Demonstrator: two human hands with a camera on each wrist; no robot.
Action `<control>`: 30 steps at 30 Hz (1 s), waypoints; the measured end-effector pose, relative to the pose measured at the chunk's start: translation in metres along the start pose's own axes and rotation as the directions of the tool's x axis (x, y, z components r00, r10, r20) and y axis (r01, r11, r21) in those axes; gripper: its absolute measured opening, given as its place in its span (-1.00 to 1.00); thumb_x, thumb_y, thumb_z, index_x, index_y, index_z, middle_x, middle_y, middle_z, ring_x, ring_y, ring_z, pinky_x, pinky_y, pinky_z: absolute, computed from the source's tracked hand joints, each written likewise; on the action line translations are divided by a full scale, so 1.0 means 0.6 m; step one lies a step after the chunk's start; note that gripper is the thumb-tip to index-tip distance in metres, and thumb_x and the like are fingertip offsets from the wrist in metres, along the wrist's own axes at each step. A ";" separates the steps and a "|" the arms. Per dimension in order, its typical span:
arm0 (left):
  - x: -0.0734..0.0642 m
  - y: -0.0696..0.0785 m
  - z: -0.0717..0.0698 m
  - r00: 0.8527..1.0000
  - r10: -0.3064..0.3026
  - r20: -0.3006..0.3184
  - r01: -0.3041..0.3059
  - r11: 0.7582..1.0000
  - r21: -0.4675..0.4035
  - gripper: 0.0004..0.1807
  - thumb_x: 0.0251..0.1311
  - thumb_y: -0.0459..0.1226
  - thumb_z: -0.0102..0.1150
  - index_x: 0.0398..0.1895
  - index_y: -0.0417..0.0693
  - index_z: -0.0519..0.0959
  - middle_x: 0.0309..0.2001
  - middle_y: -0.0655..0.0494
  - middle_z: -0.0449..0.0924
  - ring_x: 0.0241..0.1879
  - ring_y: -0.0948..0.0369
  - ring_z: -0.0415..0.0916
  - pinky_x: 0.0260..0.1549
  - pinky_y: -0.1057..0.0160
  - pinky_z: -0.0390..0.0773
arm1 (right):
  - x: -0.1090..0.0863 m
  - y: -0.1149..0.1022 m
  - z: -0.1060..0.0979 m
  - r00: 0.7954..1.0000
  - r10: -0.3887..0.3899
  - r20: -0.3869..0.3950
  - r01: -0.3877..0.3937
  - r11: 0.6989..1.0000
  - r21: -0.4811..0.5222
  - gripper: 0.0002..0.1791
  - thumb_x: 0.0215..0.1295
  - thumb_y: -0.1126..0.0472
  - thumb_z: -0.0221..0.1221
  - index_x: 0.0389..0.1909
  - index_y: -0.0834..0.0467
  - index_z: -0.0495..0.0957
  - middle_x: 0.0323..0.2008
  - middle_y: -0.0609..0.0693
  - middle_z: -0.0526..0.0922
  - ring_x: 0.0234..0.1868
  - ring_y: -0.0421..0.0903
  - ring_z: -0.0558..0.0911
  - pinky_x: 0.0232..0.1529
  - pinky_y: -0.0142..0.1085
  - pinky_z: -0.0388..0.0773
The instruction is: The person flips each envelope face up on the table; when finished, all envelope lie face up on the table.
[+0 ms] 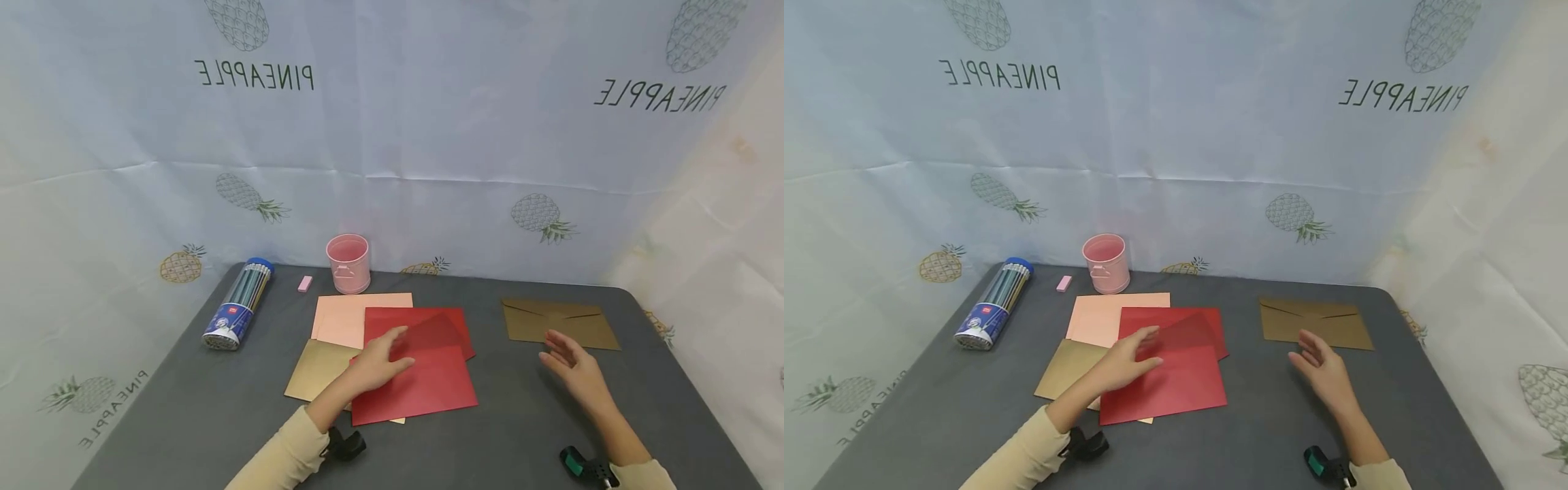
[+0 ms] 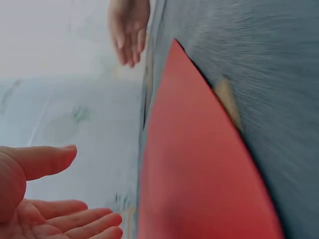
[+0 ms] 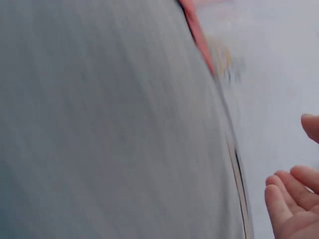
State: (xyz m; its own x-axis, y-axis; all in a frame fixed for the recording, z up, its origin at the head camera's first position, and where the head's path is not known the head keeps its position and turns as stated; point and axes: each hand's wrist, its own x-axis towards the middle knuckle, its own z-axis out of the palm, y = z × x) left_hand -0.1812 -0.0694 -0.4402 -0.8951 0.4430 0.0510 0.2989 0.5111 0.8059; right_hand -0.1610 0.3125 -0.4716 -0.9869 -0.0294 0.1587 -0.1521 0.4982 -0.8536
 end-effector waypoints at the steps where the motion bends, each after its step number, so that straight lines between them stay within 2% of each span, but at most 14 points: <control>1: -0.012 -0.007 -0.008 1.000 0.000 -0.012 0.000 1.000 -0.022 -0.30 0.22 -0.20 0.19 0.36 -0.31 0.19 0.26 -0.25 0.37 0.24 -0.10 0.37 0.15 -0.10 0.42 | -0.007 -0.006 0.011 1.000 -0.008 0.020 0.007 0.999 0.034 -0.34 0.38 0.15 0.09 0.36 0.39 0.12 0.26 0.45 0.27 0.05 -0.68 0.31 -0.08 -0.75 0.37; 4: -0.046 -0.027 -0.024 0.998 -0.026 -0.060 0.021 0.996 -0.082 -0.33 0.22 -0.24 0.20 0.33 -0.34 0.22 0.24 -0.29 0.38 0.23 -0.14 0.37 0.15 -0.11 0.40 | -0.022 -0.020 0.041 0.997 -0.030 0.071 0.020 0.990 0.142 -0.36 0.37 0.21 0.10 0.34 0.43 0.14 0.25 0.38 0.32 0.09 -0.60 0.38 -0.05 -0.68 0.43; 7: -0.072 -0.041 -0.035 0.990 -0.060 -0.124 0.043 0.990 -0.137 -0.35 0.20 -0.28 0.21 0.30 -0.36 0.25 0.23 -0.31 0.38 0.22 -0.16 0.37 0.18 -0.10 0.38 | -0.032 -0.036 0.068 0.993 -0.040 0.108 0.014 0.974 0.226 -0.39 0.34 0.28 0.12 0.31 0.46 0.16 0.22 0.13 0.42 0.10 -0.50 0.45 -0.02 -0.63 0.45; 9: -0.084 -0.048 -0.040 0.983 -0.088 -0.163 0.062 0.985 -0.160 -0.37 0.18 -0.30 0.23 0.28 -0.38 0.27 0.23 -0.31 0.38 0.23 -0.16 0.36 0.19 -0.09 0.37 | -0.039 -0.046 0.083 0.991 -0.040 0.129 0.005 0.966 0.258 -0.40 0.32 0.31 0.13 0.29 0.48 0.18 0.20 0.05 0.45 0.10 -0.47 0.47 -0.01 -0.62 0.46; 13: -0.104 -0.059 -0.045 0.966 -0.153 -0.209 0.105 0.969 -0.225 -0.37 0.17 -0.32 0.24 0.27 -0.41 0.29 0.24 -0.32 0.37 0.25 -0.17 0.33 0.20 -0.05 0.37 | -0.047 -0.061 0.111 0.983 -0.032 0.181 -0.023 0.956 0.292 -0.39 0.29 0.34 0.15 0.28 0.50 0.19 0.22 0.29 0.40 0.10 -0.46 0.48 0.01 -0.61 0.45; 16: -0.112 -0.069 -0.045 0.954 -0.192 -0.232 0.123 0.951 -0.283 -0.39 0.18 -0.35 0.23 0.27 -0.42 0.29 0.23 -0.32 0.37 0.26 -0.17 0.32 0.20 -0.03 0.38 | -0.050 -0.069 0.128 0.975 -0.006 0.222 -0.061 0.954 0.293 -0.39 0.28 0.33 0.16 0.28 0.49 0.19 0.24 0.44 0.32 0.13 -0.35 0.49 0.04 -0.60 0.44; 21: -0.120 -0.080 -0.042 0.939 -0.218 -0.265 0.123 0.935 -0.334 -0.43 0.18 -0.38 0.21 0.25 -0.39 0.31 0.19 -0.33 0.42 0.22 -0.14 0.38 0.14 -0.01 0.44 | -0.049 -0.079 0.148 0.958 0.072 0.276 -0.150 0.951 0.270 -0.35 0.26 0.30 0.19 0.30 0.44 0.19 0.27 0.37 0.32 0.25 0.11 0.43 0.07 -0.57 0.43; 23: -0.122 -0.081 -0.041 0.938 -0.216 -0.271 0.117 0.934 -0.338 -0.44 0.18 -0.39 0.21 0.24 -0.38 0.32 0.18 -0.33 0.43 0.20 -0.14 0.40 0.12 0.00 0.47 | -0.048 -0.081 0.155 0.955 0.093 0.283 -0.169 0.951 0.257 -0.34 0.25 0.30 0.20 0.30 0.43 0.19 0.28 0.36 0.33 0.26 0.22 0.38 0.10 -0.51 0.45; 28: -0.122 -0.084 -0.036 0.935 -0.214 -0.284 0.108 0.932 -0.347 -0.46 0.18 -0.41 0.20 0.22 -0.42 0.33 0.16 -0.35 0.44 0.18 -0.15 0.42 0.09 0.03 0.49 | -0.046 -0.085 0.168 0.963 0.114 0.244 -0.169 0.961 0.219 -0.35 0.21 0.31 0.23 0.28 0.42 0.24 0.26 0.34 0.36 0.24 0.22 0.41 0.12 -0.34 0.49; 30: -0.121 -0.085 -0.034 0.933 -0.218 -0.287 0.104 0.925 -0.365 -0.47 0.18 -0.42 0.19 0.21 -0.45 0.33 0.15 -0.36 0.44 0.16 -0.16 0.43 0.09 0.05 0.50 | -0.046 -0.086 0.172 0.968 0.116 0.223 -0.163 0.965 0.206 -0.35 0.20 0.30 0.25 0.28 0.42 0.26 0.24 0.32 0.39 0.23 0.20 0.43 0.11 -0.34 0.49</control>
State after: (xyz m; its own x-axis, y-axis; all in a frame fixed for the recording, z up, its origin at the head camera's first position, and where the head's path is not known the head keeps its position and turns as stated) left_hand -0.1383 -0.1426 -0.4730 -0.9950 0.0908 0.0409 0.0625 0.2503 0.9662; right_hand -0.1314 0.1985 -0.4832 -0.9849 -0.1638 -0.0562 0.0032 0.3073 -0.9516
